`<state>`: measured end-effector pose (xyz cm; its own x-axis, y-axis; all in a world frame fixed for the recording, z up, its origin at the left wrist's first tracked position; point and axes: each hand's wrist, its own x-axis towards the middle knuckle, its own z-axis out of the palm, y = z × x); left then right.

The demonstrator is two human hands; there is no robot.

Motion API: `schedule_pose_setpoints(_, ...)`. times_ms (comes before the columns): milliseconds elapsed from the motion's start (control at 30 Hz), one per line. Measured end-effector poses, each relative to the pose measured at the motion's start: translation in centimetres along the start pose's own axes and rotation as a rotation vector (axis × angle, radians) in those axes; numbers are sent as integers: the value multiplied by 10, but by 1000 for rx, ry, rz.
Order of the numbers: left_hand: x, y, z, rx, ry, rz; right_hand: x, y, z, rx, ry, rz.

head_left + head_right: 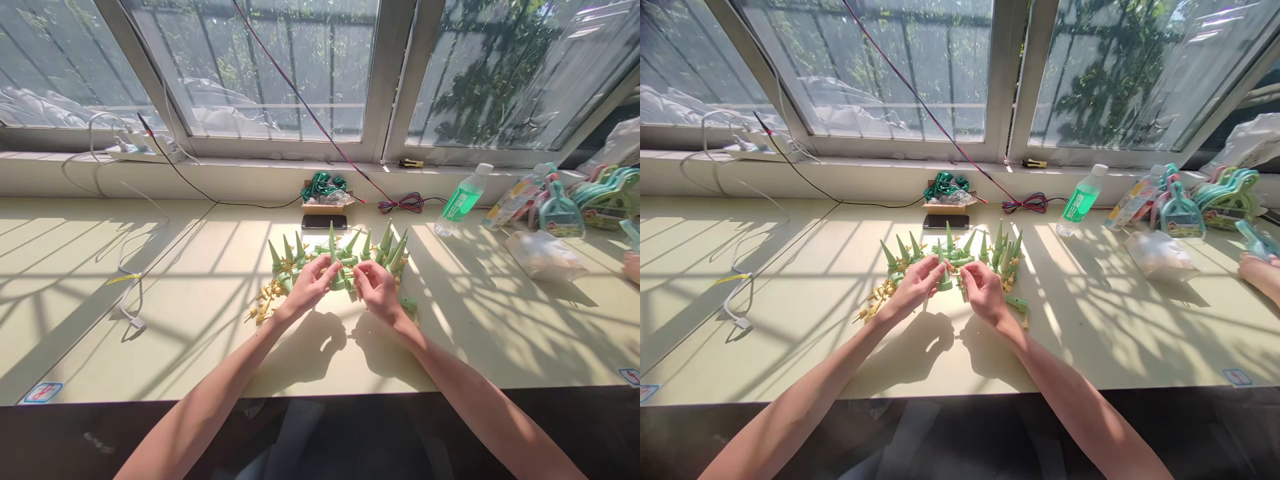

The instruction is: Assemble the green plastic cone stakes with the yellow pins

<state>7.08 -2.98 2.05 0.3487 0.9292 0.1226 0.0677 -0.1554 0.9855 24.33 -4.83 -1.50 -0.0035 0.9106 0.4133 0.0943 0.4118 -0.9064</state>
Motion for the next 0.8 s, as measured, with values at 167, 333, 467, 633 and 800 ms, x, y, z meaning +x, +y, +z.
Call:
schedule_pose_setpoints(167,2,-4,-1,99,13,119,-1,2,1,-10,-4,-16)
schedule_pose_setpoints(333,3,-5,-1,141,24,139,-1,1,1,-47,-1,-29)
schedule_pose_setpoints(467,2,-5,0,149,25,129,-2,-4,2,-56,-2,-26)
schedule_pose_setpoints(633,1,-3,1,148,19,128,-2,-7,2,-66,-3,-21)
schedule_pose_setpoints(800,0,-2,1,155,7,130,-2,-6,2,-67,-11,-22)
